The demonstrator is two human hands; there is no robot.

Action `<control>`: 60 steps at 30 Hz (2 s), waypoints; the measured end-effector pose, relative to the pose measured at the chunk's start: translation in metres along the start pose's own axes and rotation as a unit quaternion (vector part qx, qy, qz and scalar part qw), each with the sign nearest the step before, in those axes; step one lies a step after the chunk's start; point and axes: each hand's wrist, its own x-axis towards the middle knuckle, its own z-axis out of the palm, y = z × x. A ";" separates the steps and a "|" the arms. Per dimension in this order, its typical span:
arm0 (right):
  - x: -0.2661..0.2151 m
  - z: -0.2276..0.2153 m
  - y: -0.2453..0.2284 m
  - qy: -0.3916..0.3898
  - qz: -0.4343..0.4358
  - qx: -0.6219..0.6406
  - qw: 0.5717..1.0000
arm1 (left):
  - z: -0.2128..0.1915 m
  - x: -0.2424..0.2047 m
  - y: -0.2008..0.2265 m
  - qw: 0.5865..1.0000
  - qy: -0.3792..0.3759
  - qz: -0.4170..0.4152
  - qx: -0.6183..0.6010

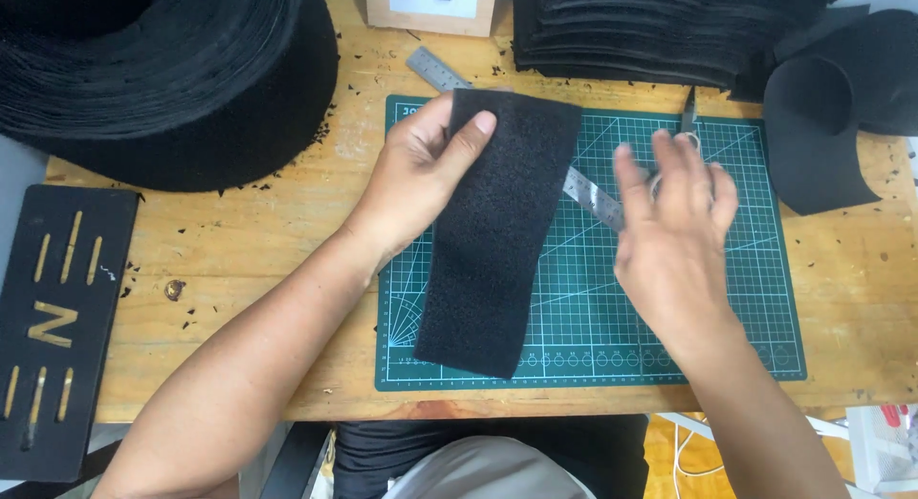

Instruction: The person uses a metal ruler and a red utility knife to cut a straight line on a piece of black fabric placed on a green cutting mat. They then use scissors to trim the edges of the cut fabric piece, holding it in their hands to refine the shape.

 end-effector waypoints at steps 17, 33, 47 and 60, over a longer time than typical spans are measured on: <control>-0.080 -0.024 -0.014 0.082 0.184 0.300 0.932 | 0.010 -0.018 0.036 0.919 -0.164 0.247 0.261; -0.143 -0.017 -0.031 -0.080 0.178 -0.002 0.981 | -0.028 -0.187 0.022 0.785 -0.195 0.210 0.549; -0.127 -0.019 -0.019 -0.108 -0.006 0.122 0.987 | -0.070 -0.159 0.021 0.815 -0.263 0.174 0.486; -0.121 -0.017 -0.015 -0.091 -0.014 0.157 0.983 | -0.078 -0.151 0.008 0.805 -0.266 0.217 0.483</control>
